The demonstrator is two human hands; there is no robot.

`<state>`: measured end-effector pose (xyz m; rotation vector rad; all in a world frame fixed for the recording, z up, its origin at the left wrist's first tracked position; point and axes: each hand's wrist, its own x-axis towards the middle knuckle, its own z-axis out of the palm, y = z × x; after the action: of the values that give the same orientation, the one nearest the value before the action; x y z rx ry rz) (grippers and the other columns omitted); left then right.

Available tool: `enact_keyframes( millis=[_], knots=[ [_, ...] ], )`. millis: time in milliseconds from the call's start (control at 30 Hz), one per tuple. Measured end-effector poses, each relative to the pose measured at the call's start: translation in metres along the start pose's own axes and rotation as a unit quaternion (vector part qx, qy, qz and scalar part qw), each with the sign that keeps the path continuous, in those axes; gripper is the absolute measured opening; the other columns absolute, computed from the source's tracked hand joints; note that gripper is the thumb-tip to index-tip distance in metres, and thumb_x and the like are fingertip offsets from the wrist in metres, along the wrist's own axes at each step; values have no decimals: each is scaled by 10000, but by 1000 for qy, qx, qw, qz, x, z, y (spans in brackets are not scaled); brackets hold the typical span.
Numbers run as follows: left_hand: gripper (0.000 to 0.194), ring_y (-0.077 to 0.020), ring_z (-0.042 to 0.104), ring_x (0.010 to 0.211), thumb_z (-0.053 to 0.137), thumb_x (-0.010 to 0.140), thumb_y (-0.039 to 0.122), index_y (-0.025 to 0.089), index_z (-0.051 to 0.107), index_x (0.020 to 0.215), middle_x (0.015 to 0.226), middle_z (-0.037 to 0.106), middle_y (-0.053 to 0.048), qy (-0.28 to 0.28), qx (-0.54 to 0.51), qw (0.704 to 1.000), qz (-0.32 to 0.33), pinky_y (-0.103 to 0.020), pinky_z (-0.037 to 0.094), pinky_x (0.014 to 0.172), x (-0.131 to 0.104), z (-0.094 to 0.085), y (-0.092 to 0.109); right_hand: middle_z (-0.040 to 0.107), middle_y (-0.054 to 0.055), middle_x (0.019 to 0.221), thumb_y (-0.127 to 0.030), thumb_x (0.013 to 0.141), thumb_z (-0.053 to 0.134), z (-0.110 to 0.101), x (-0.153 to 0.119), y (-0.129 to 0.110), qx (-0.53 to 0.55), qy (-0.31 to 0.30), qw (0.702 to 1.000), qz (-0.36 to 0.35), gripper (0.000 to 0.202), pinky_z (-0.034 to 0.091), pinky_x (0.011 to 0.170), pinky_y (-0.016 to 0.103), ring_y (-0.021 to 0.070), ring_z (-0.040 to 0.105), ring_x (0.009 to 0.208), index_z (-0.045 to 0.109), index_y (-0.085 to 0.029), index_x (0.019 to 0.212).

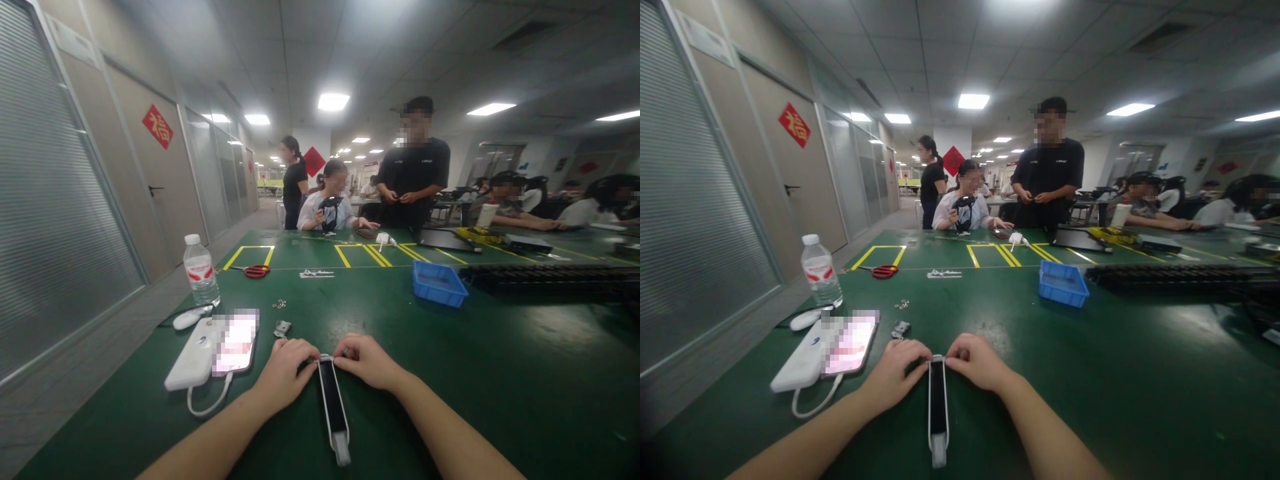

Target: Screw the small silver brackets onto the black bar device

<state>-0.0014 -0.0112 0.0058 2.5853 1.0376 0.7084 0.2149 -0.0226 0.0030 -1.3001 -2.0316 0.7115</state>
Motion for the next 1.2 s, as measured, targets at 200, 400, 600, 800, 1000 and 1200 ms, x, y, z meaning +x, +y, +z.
enact_keyframes(
  millis=[200,400,600,800,1000,1200],
  knots=[
    [134,-183,560,920,529,825,149,227,599,910,929,646,9,-5,-3,1000,-2,-349,333,843,0,1,0,553,3,724,-201,744,640,0,0,0,3,-1,1000,5,69,389,556,197,79,471,574,675,-143,757],
    [125,-180,565,911,531,825,160,221,600,910,927,648,5,-5,4,1000,-3,-336,345,833,1,1,0,552,5,734,-210,740,645,-1,1,0,6,-3,1000,7,76,391,556,201,78,466,572,672,-140,751],
    [125,-186,565,920,543,816,172,229,598,913,927,651,7,-2,5,1000,-9,-345,343,847,0,2,-1,533,-3,701,-210,736,651,0,0,0,5,1,1000,2,78,386,554,203,80,460,569,680,-140,757],
    [127,-188,563,906,542,805,174,228,593,908,911,646,7,-5,3,1000,-16,-350,345,841,0,2,0,544,4,729,-203,734,653,1,0,2,18,1,1000,4,74,389,552,202,77,462,570,679,-136,753],
    [138,-192,554,908,514,810,173,218,592,914,918,643,-8,-11,4,1000,-17,-358,346,854,1,1,3,551,1,733,-201,735,655,1,0,4,10,0,1000,5,69,392,555,203,77,464,576,681,-144,763],
    [154,-193,551,905,506,800,154,220,585,913,916,639,-4,-11,2,1000,-18,-365,344,849,1,0,3,549,-1,734,-207,734,654,0,0,2,11,0,1000,3,67,396,553,202,77,467,573,678,-149,759]
  ],
)
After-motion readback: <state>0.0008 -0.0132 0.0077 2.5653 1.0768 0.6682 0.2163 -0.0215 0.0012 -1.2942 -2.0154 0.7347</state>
